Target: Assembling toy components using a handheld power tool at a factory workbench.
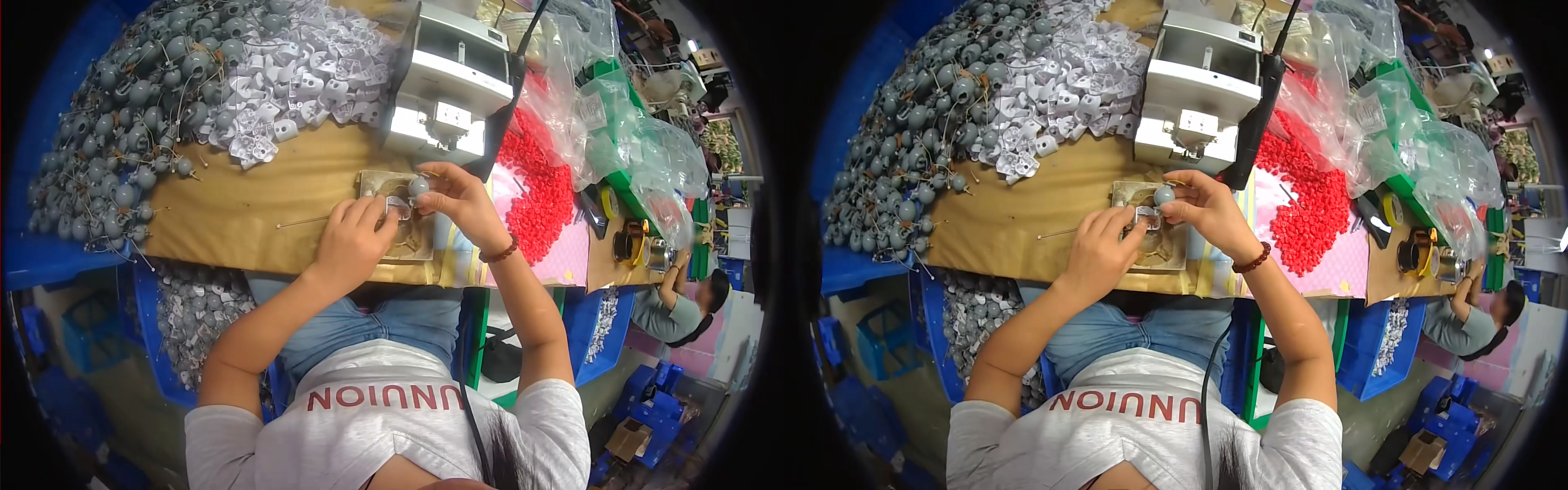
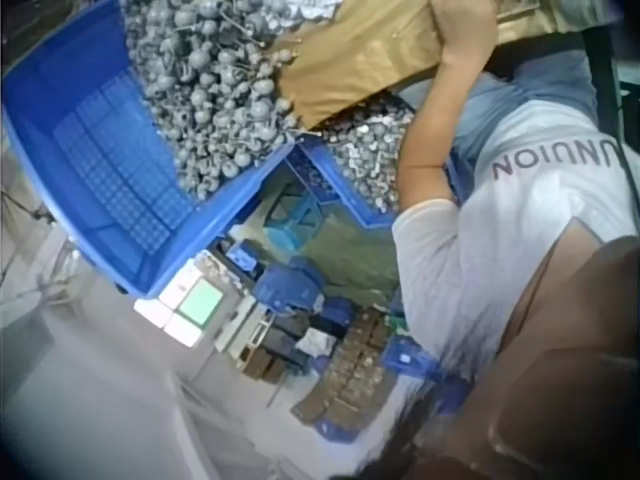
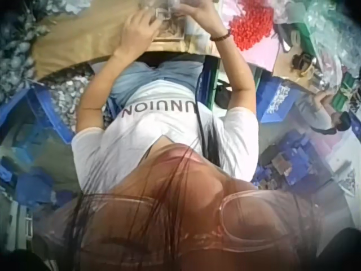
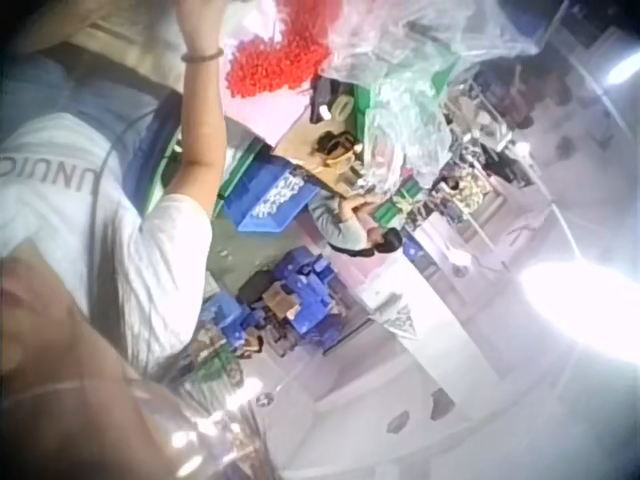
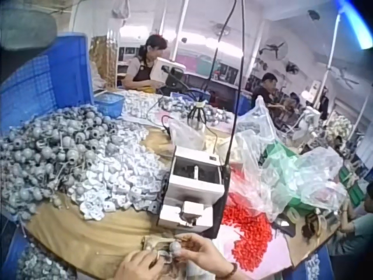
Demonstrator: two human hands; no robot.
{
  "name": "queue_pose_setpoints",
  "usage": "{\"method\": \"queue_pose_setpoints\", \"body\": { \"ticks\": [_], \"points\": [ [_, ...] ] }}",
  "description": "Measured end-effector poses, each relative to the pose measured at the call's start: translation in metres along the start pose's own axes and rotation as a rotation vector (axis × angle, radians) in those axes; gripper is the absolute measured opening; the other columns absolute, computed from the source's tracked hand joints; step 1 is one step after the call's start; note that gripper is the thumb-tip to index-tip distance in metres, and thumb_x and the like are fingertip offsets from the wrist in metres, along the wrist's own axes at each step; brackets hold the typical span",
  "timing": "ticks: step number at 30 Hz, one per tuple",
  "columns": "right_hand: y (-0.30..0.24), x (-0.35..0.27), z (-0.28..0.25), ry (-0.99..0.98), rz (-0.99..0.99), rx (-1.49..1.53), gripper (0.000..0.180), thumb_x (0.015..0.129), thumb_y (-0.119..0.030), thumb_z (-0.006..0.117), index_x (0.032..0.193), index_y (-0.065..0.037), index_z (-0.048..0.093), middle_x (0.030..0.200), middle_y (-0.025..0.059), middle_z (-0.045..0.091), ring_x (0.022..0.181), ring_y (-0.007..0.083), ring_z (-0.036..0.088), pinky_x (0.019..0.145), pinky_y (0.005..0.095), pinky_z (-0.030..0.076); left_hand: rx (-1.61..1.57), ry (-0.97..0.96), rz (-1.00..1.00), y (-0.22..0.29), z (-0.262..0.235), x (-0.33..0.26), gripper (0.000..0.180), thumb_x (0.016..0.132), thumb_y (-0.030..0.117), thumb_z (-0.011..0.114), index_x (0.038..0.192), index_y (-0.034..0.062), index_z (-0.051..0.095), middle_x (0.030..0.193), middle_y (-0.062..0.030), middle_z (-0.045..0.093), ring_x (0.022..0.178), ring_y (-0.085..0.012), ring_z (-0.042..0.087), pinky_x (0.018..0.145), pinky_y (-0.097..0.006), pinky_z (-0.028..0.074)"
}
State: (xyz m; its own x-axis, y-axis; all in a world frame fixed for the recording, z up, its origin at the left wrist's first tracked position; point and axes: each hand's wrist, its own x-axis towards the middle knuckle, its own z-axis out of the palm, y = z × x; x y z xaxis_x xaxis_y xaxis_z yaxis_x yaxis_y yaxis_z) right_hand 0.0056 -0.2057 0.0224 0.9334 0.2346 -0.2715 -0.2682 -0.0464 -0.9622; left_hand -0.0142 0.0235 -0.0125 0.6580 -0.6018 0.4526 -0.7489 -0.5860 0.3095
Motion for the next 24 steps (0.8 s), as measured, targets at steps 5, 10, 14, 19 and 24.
{"method": "queue_pose_setpoints", "body": {
  "ticks": [5, 10, 14, 19, 24],
  "points": [
    [0.001, 0.005, 0.000, 0.002, -0.092, -0.153, 0.045, 0.089, -0.004, 0.072, 0.130, 0.000, 0.054, 0.104, 0.0083, 0.066, 0.091, 0.0121, 0.065, 0.078, 0.0262, 0.054, -0.030, -0.009, -0.008, -0.002, 0.000, 0.005, 0.042, 0.071, 0.008, 0.073, 0.112, 0.0054, 0.067, 0.115, -0.0130, 0.061, 0.110, -0.0298, 0.059, 0.093, -0.043, 0.047],
    [0.005, 0.003, -0.003, 0.040, -0.133, -0.166, 0.040, 0.084, -0.002, 0.076, 0.118, -0.001, 0.056, 0.094, 0.0006, 0.061, 0.072, 0.0036, 0.059, 0.060, 0.0203, 0.045, -0.048, -0.025, -0.021, -0.002, 0.001, 0.003, 0.041, 0.072, 0.008, 0.072, 0.112, 0.0064, 0.067, 0.113, -0.0113, 0.061, 0.109, -0.0294, 0.059, 0.092, -0.042, 0.047],
    [0.007, 0.003, 0.003, 0.049, 0.068, 0.232, 0.027, 0.087, -0.003, 0.072, 0.110, -0.003, 0.057, 0.097, 0.0046, 0.065, 0.076, 0.0086, 0.061, 0.065, 0.0231, 0.049, -0.031, -0.038, -0.033, -0.003, 0.001, 0.001, 0.040, 0.072, 0.008, 0.072, 0.111, 0.0063, 0.066, 0.113, -0.0116, 0.061, 0.109, -0.0294, 0.059, 0.091, -0.043, 0.047],
    [0.013, 0.002, -0.004, -0.122, 0.104, 0.523, 0.037, 0.089, 0.004, 0.065, 0.125, -0.001, 0.055, 0.104, 0.0097, 0.064, 0.085, 0.0161, 0.064, 0.077, 0.0278, 0.054, -0.046, -0.069, -0.021, -0.003, 0.001, 0.002, 0.038, 0.073, 0.009, 0.073, 0.110, 0.0058, 0.067, 0.114, -0.0126, 0.062, 0.109, -0.0300, 0.059, 0.091, -0.043, 0.048],
    [0.006, 0.001, -0.002, -0.116, 0.137, 0.369, 0.029, 0.088, -0.002, 0.071, 0.115, 0.001, 0.063, 0.094, 0.0056, 0.066, 0.077, 0.0138, 0.063, 0.070, 0.0258, 0.053, -0.033, -0.006, 0.003, -0.003, 0.002, 0.003, 0.031, 0.074, 0.009, 0.069, 0.105, 0.0049, 0.066, 0.110, -0.0123, 0.062, 0.106, -0.0288, 0.059, 0.088, -0.042, 0.048]
  ]
}}
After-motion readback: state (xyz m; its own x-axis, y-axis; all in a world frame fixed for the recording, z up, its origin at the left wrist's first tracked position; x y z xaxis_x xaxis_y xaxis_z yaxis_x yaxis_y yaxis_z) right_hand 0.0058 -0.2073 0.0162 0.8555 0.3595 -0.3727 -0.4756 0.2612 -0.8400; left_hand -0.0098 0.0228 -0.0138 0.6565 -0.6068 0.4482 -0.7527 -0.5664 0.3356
